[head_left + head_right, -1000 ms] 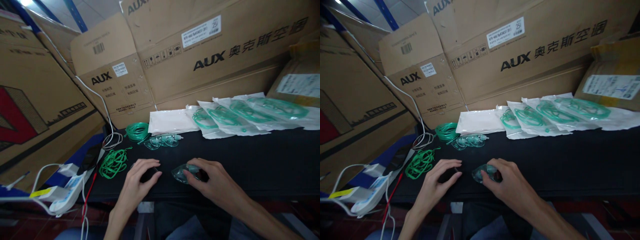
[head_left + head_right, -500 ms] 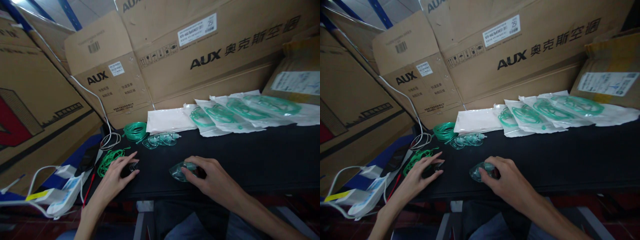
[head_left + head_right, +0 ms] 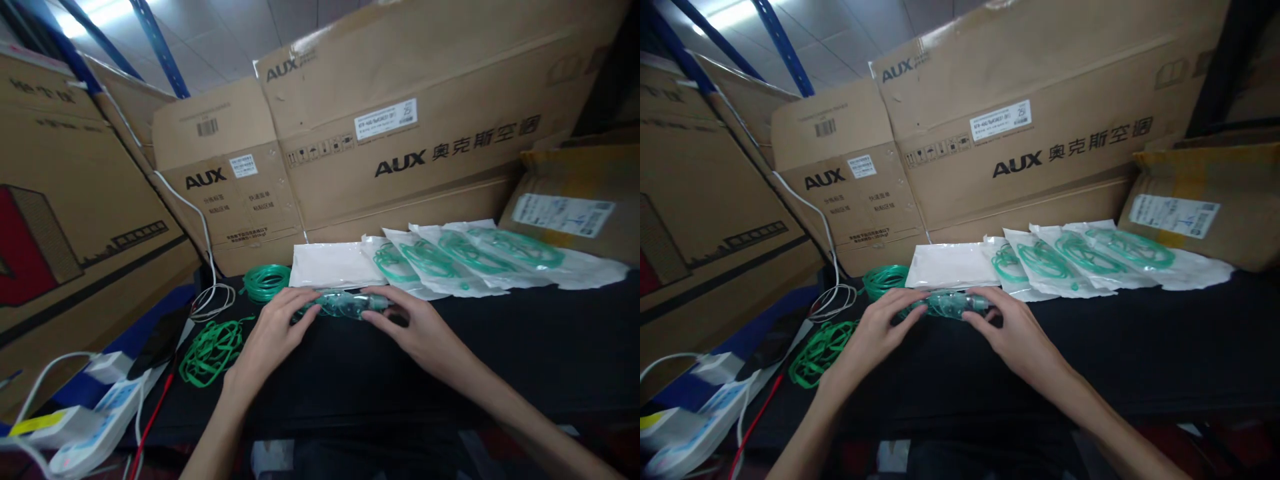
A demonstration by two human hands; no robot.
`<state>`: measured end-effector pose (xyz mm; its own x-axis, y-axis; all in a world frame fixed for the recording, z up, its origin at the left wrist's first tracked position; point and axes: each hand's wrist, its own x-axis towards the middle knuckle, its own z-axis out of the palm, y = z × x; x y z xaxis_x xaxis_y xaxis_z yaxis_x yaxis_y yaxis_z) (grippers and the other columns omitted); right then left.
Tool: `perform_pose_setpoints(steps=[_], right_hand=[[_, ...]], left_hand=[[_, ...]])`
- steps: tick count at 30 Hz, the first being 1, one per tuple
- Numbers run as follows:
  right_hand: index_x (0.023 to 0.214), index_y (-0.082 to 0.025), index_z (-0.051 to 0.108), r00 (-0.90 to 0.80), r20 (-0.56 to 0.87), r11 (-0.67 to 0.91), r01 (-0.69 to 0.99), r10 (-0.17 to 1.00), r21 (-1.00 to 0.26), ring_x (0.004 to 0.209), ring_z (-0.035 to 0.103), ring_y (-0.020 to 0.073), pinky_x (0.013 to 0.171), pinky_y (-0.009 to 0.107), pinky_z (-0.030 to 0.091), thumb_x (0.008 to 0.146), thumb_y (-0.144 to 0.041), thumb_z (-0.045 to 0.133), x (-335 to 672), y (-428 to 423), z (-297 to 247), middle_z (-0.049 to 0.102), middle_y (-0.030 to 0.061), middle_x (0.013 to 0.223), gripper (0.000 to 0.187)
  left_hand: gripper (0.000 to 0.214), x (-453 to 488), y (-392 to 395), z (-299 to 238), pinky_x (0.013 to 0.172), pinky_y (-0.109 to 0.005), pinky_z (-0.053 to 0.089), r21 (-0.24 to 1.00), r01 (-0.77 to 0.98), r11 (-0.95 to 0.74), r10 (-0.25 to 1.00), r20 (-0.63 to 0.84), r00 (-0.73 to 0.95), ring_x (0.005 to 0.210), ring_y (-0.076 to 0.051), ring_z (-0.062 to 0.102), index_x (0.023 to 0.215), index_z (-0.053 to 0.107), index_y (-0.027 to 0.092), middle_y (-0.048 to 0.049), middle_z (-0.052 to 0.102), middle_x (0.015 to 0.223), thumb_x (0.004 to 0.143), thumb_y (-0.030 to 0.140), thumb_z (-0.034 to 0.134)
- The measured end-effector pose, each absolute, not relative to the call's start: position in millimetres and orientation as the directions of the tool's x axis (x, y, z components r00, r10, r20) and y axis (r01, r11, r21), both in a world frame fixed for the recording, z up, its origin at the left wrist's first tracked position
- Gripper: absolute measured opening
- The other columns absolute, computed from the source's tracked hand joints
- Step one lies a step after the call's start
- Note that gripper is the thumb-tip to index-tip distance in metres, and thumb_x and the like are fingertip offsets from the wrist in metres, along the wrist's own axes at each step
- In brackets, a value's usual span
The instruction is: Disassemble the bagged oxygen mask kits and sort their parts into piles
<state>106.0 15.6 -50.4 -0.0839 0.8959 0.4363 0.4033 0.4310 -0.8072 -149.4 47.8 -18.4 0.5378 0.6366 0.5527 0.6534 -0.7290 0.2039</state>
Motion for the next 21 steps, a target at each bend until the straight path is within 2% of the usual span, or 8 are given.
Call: perform_pose_setpoints(steps=[2, 7, 11, 15, 21], right_hand=[[0.115, -0.019, 0.065, -0.104, 0.508, 0.492, 0.469, 0.855, -0.733, 0.084, 0.064, 0.0199, 0.083, 0.035, 0.051, 0.091, -0.03, 0.065, 106.3, 37.2, -42.7, 0.071, 0.0078, 0.109, 0.027], [0.11, -0.018, 0.064, -0.16, 0.506, 0.519, 0.443, 0.848, -0.731, 0.093, 0.069, 0.0223, 0.083, 0.035, 0.054, 0.089, -0.025, 0.066, 101.7, 81.0, -48.9, 0.073, 0.0083, 0.106, 0.022], [0.122, -0.023, 0.065, -0.227, 0.501, 0.549, 0.405, 0.835, -0.731, 0.111, 0.069, 0.0236, 0.096, 0.038, 0.053, 0.091, -0.022, 0.065, 100.5, 85.4, -62.0, 0.073, 0.0076, 0.121, 0.031], [0.129, -0.021, 0.066, -0.259, 0.486, 0.551, 0.395, 0.835, -0.735, 0.126, 0.063, 0.0266, 0.109, 0.044, 0.046, 0.091, -0.019, 0.064, 102.6, 83.1, -66.4, 0.069, 0.0109, 0.134, 0.038], [0.134, -0.02, 0.065, -0.263, 0.483, 0.549, 0.427, 0.835, -0.718, 0.123, 0.065, 0.0285, 0.103, 0.045, 0.052, 0.093, -0.021, 0.064, 101.3, 85.3, -70.4, 0.069, 0.0135, 0.134, 0.041]], left_hand=[[0.022, -137.7, 65.6, -19.0, 0.103, -0.04, 0.05, 0.222, 0.621, -0.752, 0.617, 0.57, 0.543, 0.112, -0.022, 0.066, 0.116, 0.072, 0.022, -0.0066, 0.074, 0.118, 0.1, 0.025, 0.057], [0.018, -128.9, 89.3, -34.0, 0.097, -0.039, 0.052, 0.248, 0.606, -0.756, 0.614, 0.593, 0.522, 0.107, -0.022, 0.067, 0.112, 0.07, 0.022, -0.0064, 0.073, 0.112, 0.099, 0.024, 0.057], [0.017, -136.3, 92.3, -43.4, 0.099, -0.04, 0.05, 0.247, 0.603, -0.758, 0.614, 0.581, 0.534, 0.109, -0.022, 0.065, 0.113, 0.07, 0.024, -0.0052, 0.071, 0.114, 0.098, 0.024, 0.061], [0.018, -141.2, 96.2, -48.0, 0.1, -0.04, 0.049, 0.28, 0.596, -0.753, 0.635, 0.549, 0.544, 0.109, -0.022, 0.065, 0.113, 0.069, 0.025, -0.0041, 0.071, 0.114, 0.097, 0.027, 0.063], [0.016, -141.2, 98.4, -50.5, 0.099, -0.038, 0.048, 0.355, 0.557, -0.751, 0.652, 0.535, 0.538, 0.109, -0.022, 0.065, 0.112, 0.069, 0.025, -0.0036, 0.071, 0.113, 0.098, 0.029, 0.062]])
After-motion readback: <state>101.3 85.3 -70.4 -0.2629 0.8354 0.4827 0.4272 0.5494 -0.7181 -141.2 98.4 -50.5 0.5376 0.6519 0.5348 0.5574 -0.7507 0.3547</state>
